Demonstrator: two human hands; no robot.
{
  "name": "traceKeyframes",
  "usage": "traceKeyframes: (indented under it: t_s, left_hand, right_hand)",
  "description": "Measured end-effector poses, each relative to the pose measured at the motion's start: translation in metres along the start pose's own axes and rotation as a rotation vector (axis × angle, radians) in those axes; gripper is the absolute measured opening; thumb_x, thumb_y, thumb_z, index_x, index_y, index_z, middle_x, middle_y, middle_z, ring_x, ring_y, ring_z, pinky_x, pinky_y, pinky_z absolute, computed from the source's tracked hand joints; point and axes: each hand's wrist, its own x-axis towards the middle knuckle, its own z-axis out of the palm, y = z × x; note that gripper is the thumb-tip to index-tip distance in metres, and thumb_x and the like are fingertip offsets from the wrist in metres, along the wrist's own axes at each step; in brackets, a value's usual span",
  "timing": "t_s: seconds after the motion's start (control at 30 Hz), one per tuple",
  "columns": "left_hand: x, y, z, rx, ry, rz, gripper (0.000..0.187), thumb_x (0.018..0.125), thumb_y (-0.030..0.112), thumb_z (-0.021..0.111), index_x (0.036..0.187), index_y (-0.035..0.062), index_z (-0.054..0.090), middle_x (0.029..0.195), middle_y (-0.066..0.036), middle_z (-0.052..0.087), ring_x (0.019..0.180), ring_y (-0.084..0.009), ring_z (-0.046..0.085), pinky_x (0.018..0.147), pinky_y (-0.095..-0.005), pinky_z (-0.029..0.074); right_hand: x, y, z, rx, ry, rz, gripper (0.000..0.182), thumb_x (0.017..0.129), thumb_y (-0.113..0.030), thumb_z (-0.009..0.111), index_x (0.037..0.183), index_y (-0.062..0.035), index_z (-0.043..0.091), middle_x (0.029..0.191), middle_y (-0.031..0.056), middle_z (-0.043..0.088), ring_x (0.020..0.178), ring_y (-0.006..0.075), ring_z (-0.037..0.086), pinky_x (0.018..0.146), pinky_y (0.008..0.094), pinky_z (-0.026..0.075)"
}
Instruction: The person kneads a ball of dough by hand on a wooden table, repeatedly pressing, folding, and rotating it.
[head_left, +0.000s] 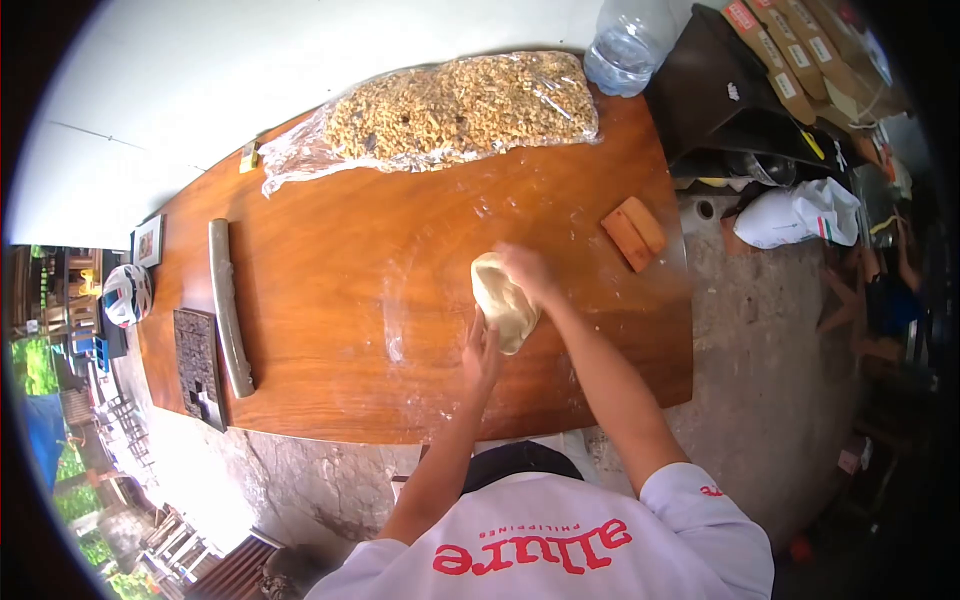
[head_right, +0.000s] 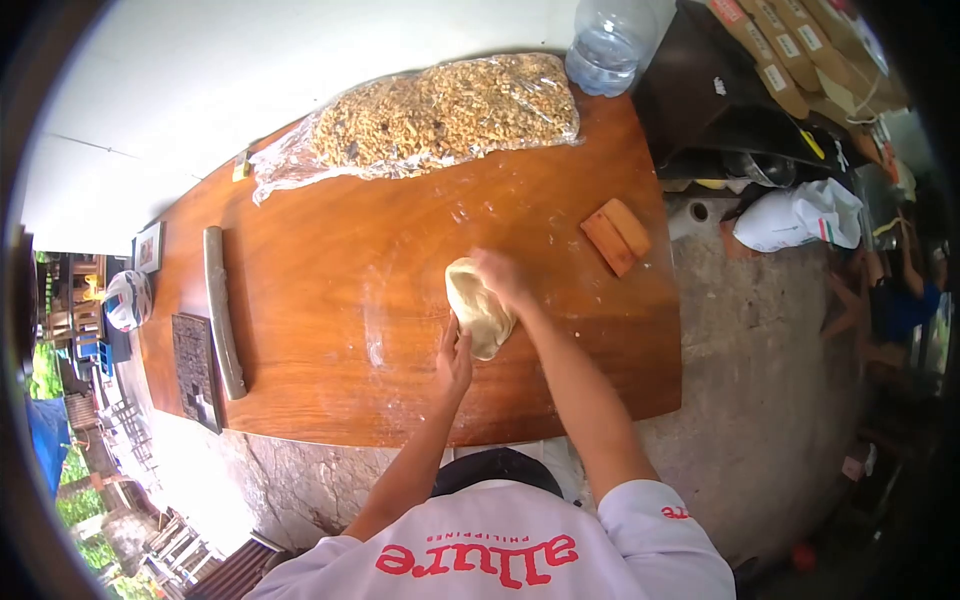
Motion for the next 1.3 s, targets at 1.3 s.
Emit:
traceKeyframes:
  t_s: [1.3]
  left_hand:
    - [0.232,0.04,0.045,0.324,0.207,0.419,0.042,0.105,0.028,0.046,0.137,0.0045,0.061,0.149,-0.018,0.051,0.146,-0.0392,0.036,0.122,-0.0511,0.025]
  right_hand:
    - [0.106,-0.047,-0.009,-0.958,0.469,-0.082,0.04,0.095,-0.025,0.053,0.13,-0.0067,0.061,0.145,0.0194,0.051,0.134,0.0391,0.046,0.111,0.0532,0.034]
